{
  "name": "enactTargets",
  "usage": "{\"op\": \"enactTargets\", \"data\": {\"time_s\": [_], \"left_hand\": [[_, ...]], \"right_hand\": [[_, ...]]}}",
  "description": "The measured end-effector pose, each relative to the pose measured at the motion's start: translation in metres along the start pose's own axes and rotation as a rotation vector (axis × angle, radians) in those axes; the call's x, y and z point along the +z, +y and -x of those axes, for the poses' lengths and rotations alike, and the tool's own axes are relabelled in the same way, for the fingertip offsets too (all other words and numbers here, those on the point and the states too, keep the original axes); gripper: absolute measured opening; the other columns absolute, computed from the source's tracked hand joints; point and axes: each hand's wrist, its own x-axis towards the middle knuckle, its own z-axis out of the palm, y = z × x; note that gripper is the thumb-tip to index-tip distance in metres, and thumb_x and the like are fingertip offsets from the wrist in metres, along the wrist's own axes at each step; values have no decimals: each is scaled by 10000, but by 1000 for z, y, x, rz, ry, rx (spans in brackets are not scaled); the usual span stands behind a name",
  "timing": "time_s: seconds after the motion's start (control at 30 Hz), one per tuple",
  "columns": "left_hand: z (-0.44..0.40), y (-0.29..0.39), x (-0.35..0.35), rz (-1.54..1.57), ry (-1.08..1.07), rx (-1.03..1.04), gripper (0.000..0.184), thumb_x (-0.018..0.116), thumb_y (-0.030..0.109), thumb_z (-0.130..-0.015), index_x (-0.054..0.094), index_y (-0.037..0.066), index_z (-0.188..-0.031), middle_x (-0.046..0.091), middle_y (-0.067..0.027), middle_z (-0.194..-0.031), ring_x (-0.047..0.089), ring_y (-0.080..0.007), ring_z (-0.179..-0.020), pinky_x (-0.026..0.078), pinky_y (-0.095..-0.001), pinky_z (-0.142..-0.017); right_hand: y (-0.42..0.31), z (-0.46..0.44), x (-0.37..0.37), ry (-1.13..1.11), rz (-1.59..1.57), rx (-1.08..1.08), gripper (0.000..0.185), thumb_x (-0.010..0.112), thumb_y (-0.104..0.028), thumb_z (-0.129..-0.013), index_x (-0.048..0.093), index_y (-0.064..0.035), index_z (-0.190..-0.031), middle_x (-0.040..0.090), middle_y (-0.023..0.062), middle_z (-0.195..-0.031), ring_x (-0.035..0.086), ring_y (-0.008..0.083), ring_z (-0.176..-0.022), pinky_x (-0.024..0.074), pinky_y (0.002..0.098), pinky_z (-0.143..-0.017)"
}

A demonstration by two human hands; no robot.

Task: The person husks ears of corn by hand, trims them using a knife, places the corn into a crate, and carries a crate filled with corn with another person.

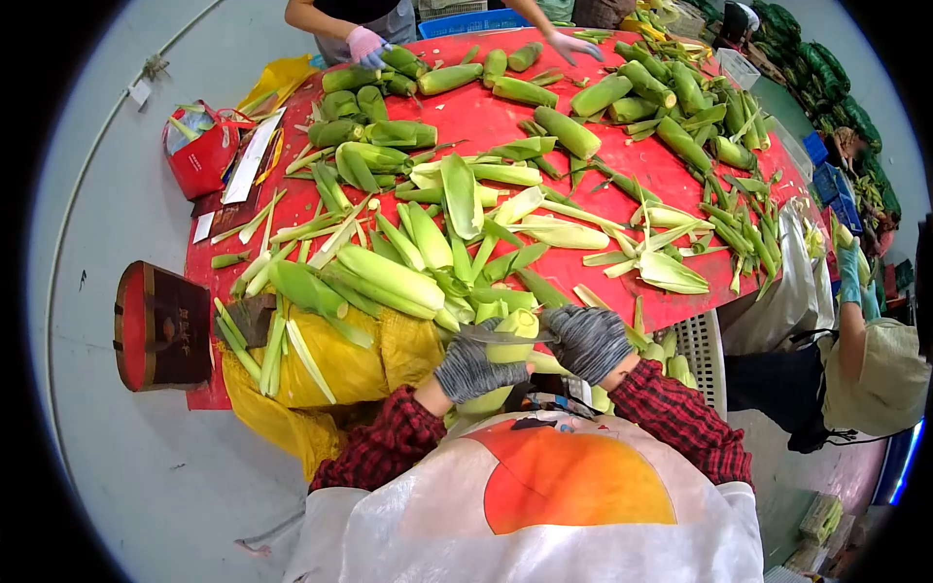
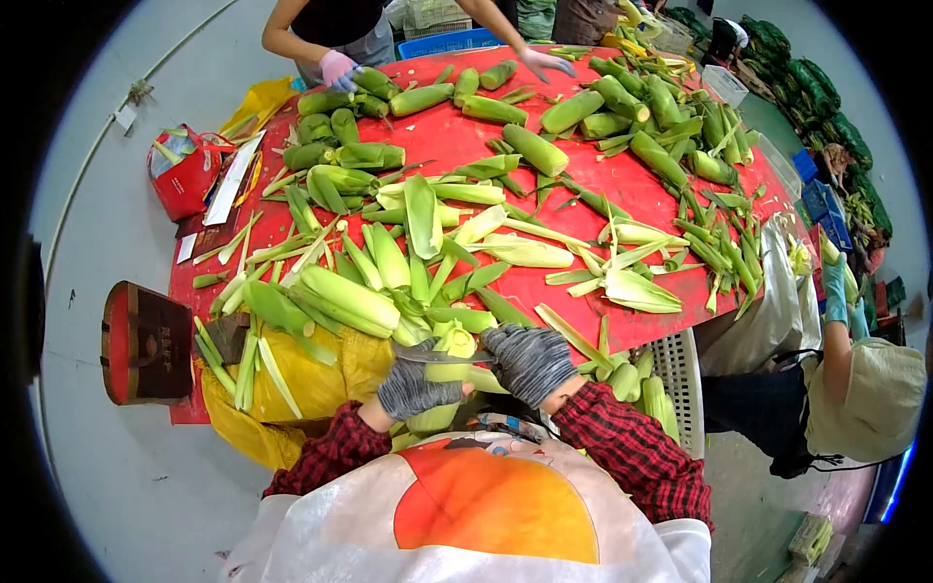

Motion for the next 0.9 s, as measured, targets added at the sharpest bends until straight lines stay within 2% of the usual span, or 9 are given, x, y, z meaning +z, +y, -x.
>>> {"op": "enactTargets", "data": {"time_s": [0.13, 0.3, 0.37, 0.47, 0.53, 0.6, 0.63, 0.83, 0.9], "left_hand": [[-2, 29, -7, -84, 113, -140, 495, 728, 362, -568, 575, 35, -907, 570, -132, -874, 550, -275, -823, 446, -335, -728], [0, 15, -10, -203, 131, 6, 484, 668, 384, -631, 566, 47, -963, 550, -128, -898, 536, -280, -850, 429, -345, -749], [-7, 3, -27, 523, -199, -74, 491, 667, 368, -643, 563, 24, -978, 544, -139, -955, 525, -255, -911, 403, -327, -799], [-10, -7, -26, 739, -327, -161, 518, 669, 354, -647, 543, 17, -1020, 535, -140, -1003, 503, -241, -967, 381, -312, -830], [-9, 0, -20, 703, -250, -167, 509, 655, 370, -658, 540, 39, -1028, 535, -140, -1005, 502, -256, -961, 374, -336, -840], [-9, -2, -8, 193, -87, 41, 472, 635, 390, -672, 554, 68, -1008, 537, -145, -1004, 502, -279, -951, 363, -364, -852], [-7, 1, -7, 46, -81, -64, 432, 619, 394, -680, 561, 93, -985, 538, -141, -1003, 499, -293, -946, 349, -390, -861], [-4, 16, -1, 10, 205, -91, 494, 710, 302, -591, 539, 16, -955, 587, -127, -852, 579, -228, -775, 455, -329, -689], [2, 18, -4, 82, 321, -42, 554, 733, 283, -547, 501, -10, -955, 587, -127, -819, 585, -246, -717, 472, -318, -644]], "right_hand": [[4, 0, 5, 16, 14, 33, 129, 517, -173, -710, 521, -112, -823, 557, 87, -682, 568, 258, -608, 432, 378, -493], [10, 1, 5, 31, -31, 15, 144, 520, -183, -706, 538, -116, -832, 560, 86, -696, 567, 260, -636, 436, 374, -511], [6, 1, 6, 50, -63, -13, 153, 525, -186, -702, 542, -117, -838, 561, 85, -704, 566, 260, -639, 438, 374, -515], [0, -4, 3, 27, -42, -2, 173, 542, -188, -689, 545, -116, -846, 560, 89, -720, 565, 261, -646, 440, 372, -527], [-2, -3, 4, 31, -69, 22, 179, 551, -184, -680, 541, -109, -843, 555, 97, -726, 563, 265, -647, 441, 371, -540], [-14, -6, -2, -38, -25, 57, 176, 552, -180, -677, 537, -102, -835, 548, 104, -713, 561, 271, -649, 440, 372, -546], [-17, -8, -2, -19, -21, 85, 179, 550, -180, -677, 534, -101, -837, 548, 106, -714, 562, 272, -653, 439, 373, -549], [12, -10, 28, 71, -3, 60, 204, 525, -151, -689, 534, -83, -881, 571, 137, -729, 571, 291, -638, 452, 384, -548], [82, 6, 69, -36, 1, 324, 188, 517, -177, -723, 551, -88, -885, 581, 149, -738, 574, 299, -656, 457, 387, -559]]}}
